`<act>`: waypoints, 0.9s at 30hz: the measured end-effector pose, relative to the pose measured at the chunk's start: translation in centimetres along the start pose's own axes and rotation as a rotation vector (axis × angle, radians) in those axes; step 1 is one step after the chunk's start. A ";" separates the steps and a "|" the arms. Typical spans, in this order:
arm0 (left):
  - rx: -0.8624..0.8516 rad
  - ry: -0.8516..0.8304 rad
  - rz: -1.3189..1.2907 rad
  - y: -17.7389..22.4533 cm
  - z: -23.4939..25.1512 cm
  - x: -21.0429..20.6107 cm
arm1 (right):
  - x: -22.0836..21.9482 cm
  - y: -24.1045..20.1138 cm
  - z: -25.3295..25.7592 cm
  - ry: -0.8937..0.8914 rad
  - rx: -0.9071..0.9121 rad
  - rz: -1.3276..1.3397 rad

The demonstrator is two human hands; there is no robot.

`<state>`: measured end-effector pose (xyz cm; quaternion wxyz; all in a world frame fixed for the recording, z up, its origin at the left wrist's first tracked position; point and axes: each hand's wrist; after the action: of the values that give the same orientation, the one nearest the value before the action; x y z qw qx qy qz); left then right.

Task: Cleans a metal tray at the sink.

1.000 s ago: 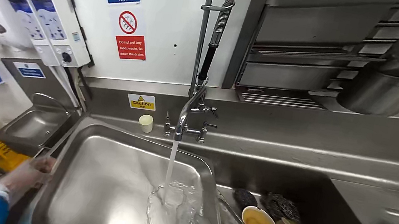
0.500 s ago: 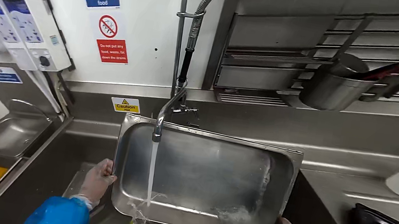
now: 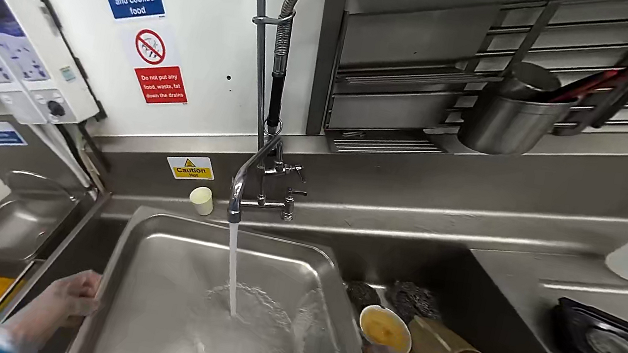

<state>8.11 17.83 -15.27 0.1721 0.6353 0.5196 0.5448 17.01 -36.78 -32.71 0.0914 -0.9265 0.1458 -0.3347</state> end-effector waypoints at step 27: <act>0.032 0.180 -0.292 -9.2 -4.2 -10.6 | -5.5 5.4 2.6 0.253 -0.034 0.055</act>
<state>1.48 11.05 -26.48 0.1920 0.5045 0.6282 0.5603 13.52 -39.86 -39.43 0.0660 -0.8739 0.1872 -0.4438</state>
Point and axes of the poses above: each hand's wrist, its own z-axis towards the middle knuckle, its own x-axis out of the back of the hand, y = z × x, and after that the axes turned 1 degree about y, right-handed
